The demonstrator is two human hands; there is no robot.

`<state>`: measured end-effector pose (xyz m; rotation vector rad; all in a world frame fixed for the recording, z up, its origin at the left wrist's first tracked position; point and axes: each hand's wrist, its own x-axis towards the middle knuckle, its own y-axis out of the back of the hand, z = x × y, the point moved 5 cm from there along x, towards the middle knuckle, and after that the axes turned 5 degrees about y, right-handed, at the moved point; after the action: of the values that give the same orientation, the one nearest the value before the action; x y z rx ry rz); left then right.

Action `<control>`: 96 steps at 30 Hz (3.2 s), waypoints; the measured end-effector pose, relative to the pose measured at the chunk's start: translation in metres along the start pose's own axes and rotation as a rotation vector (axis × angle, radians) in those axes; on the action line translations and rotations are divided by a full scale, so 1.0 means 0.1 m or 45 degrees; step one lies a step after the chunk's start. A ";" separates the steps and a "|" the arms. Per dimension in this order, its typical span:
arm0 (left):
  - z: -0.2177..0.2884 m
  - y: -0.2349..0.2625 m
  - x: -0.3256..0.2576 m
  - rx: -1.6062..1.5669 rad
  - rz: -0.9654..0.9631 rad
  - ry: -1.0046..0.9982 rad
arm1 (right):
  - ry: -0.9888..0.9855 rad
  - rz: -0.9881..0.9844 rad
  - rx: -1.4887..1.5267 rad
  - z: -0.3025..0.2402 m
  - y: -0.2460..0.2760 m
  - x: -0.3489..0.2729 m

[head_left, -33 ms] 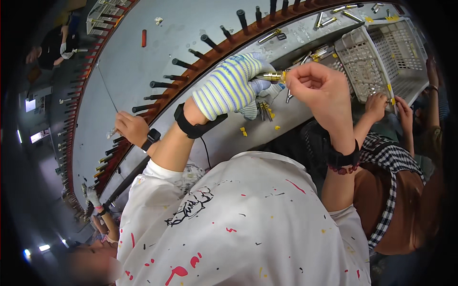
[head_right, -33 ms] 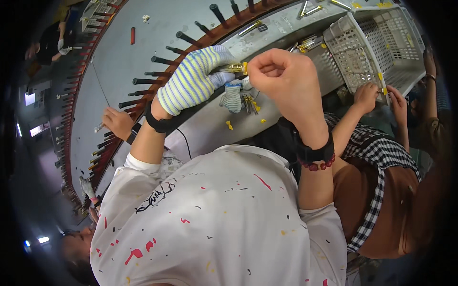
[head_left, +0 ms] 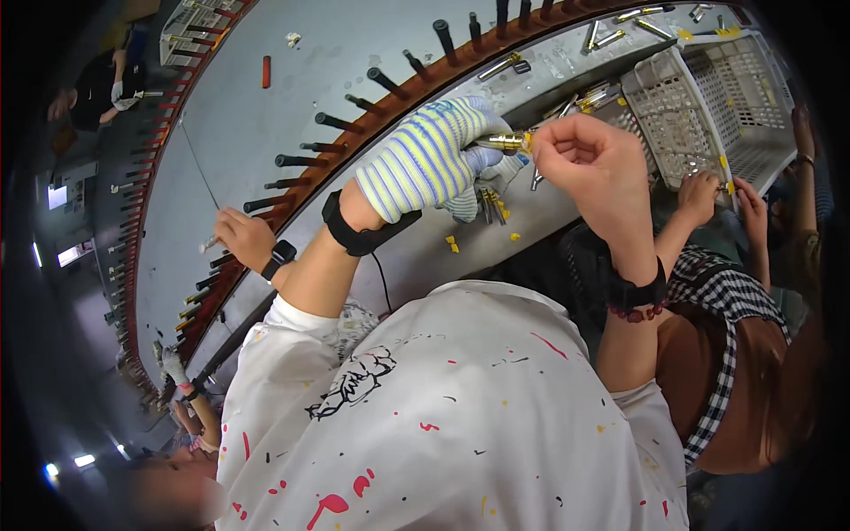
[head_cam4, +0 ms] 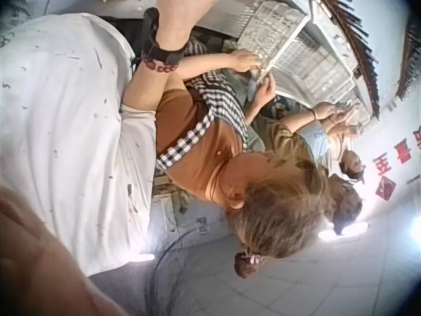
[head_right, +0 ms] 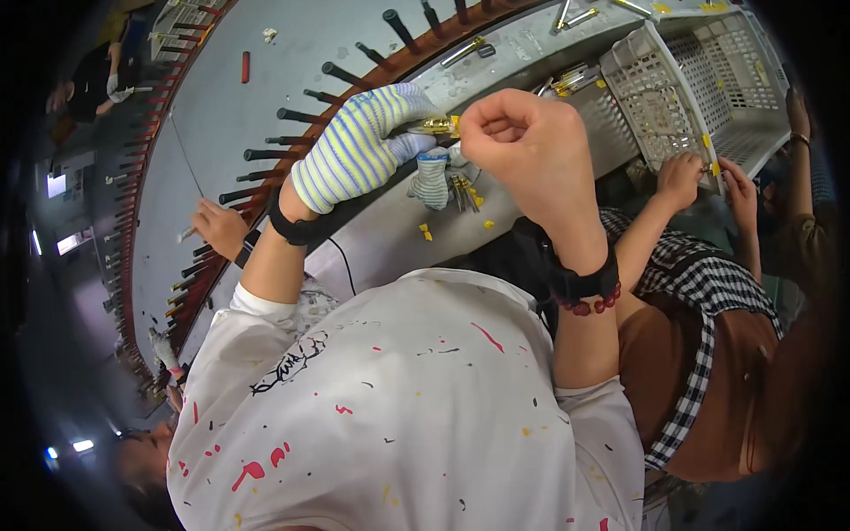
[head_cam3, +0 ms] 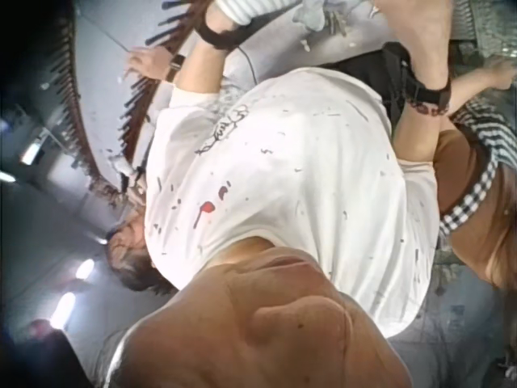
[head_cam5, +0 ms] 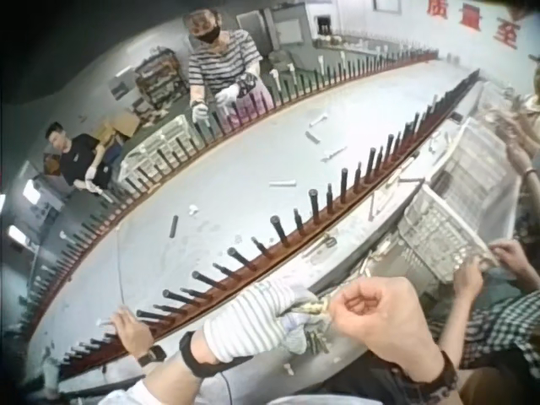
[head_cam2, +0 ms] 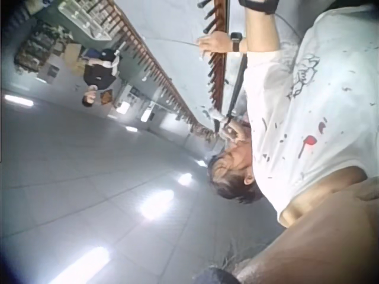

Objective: Assembling small yellow plastic caps onto metal rods at a production line workstation and transporting a crate of the items to a sorting area.

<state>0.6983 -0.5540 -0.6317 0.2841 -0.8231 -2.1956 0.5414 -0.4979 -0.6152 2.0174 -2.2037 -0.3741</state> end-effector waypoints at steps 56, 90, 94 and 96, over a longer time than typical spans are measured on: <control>0.87 -2.70 2.28 -1.006 -0.297 -0.074 | -0.146 0.470 -0.393 1.24 1.06 -0.85; -0.67 -2.38 1.31 -1.315 0.072 0.582 | -0.072 0.588 0.020 0.90 1.70 -0.27; 0.43 -1.89 1.59 -1.942 -0.210 0.206 | 0.249 0.898 -0.272 0.55 1.78 -0.21; 0.48 -1.92 1.85 -1.685 -0.218 0.122 | 0.103 0.970 0.031 0.70 1.81 -0.09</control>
<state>0.4386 -0.5684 -0.7079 -0.2168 0.7919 -2.3675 0.3507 -0.4686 -0.6334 1.0311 -2.6903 -0.1618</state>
